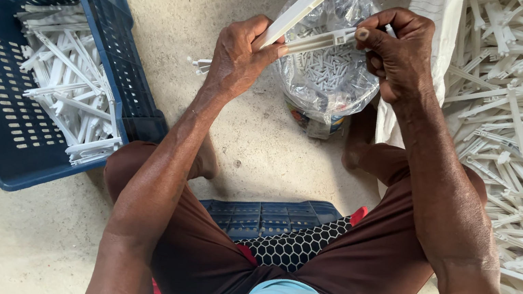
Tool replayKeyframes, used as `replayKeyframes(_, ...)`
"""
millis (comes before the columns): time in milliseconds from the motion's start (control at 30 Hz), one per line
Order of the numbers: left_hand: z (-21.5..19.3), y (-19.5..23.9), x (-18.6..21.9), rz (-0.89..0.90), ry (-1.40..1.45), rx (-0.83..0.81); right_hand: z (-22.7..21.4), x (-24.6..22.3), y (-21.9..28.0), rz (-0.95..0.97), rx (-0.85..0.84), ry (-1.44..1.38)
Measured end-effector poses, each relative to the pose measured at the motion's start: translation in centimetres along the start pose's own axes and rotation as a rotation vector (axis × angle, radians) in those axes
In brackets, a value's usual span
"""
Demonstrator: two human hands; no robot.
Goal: The person sits on the floor and repeatedly assembles white plastic components by inserting small cylindrical pieces into longer hollow rods. The person retrieves parts from a large sack and a plastic bag, assembles them by hand, and places the finished units into a blue crate.
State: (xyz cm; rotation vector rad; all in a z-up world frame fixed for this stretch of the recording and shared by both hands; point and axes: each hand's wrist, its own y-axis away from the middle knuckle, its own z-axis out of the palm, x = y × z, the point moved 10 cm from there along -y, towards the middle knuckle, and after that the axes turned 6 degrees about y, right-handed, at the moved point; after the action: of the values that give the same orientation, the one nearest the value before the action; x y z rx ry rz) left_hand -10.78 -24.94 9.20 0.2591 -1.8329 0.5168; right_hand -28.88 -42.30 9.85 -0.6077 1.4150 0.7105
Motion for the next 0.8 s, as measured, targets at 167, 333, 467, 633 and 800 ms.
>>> replayKeyframes(167,0.1,0.1,-0.2,-0.016,0.011,0.006,-0.2,0.2,0.0,-0.027,0.009,0.129)
replayKeyframes(333,0.3,0.2,-0.3,-0.016,0.022,0.005,0.3,0.0,-0.2,-0.178,-0.024,0.281)
replayKeyframes(467,0.4,0.2,-0.5,-0.035,-0.002,0.0,0.6,0.7,-0.5,-0.17,-0.05,0.324)
replayKeyframes(633,0.3,0.3,-0.3,-0.041,0.023,-0.014,0.4,3.4,-0.2,0.09,-0.049,0.152)
replayKeyframes(800,-0.5,0.2,-0.5,-0.081,0.09,0.014,0.7,5.7,0.8,0.324,-0.079,-0.481)
